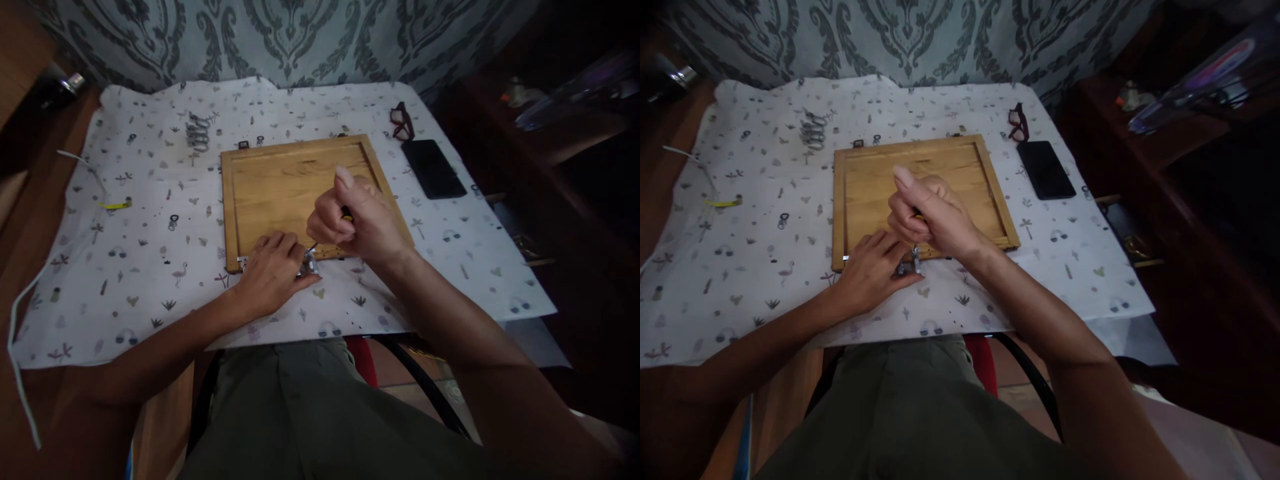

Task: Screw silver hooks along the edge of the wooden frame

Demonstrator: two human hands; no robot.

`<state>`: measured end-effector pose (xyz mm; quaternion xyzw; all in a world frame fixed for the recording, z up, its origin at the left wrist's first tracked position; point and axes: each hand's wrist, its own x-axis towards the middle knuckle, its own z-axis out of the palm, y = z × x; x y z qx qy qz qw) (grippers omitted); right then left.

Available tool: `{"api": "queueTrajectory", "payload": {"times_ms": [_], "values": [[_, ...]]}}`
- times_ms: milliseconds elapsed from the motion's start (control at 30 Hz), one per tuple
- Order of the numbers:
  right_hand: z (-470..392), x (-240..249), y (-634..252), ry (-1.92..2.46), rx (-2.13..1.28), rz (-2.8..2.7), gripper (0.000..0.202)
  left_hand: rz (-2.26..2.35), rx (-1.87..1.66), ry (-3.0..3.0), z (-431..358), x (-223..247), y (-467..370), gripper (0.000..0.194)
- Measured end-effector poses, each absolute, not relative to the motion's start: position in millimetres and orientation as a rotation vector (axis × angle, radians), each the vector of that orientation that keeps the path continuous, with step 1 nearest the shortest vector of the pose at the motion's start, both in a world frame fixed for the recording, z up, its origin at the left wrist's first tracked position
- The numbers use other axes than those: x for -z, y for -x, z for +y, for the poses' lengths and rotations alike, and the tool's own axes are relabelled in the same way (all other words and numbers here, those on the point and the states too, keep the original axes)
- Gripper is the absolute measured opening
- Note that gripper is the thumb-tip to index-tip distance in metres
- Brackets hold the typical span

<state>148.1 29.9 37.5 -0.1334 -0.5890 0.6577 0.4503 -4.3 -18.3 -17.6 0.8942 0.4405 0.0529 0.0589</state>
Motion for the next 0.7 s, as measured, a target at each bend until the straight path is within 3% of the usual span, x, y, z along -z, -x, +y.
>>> {"api": "queueTrajectory", "payload": {"times_ms": [700], "values": [[15,-38,-138,0.539,-1.412,-1.297,0.077,1.341,-0.175,-2.743,-19,18,4,0.053]]}}
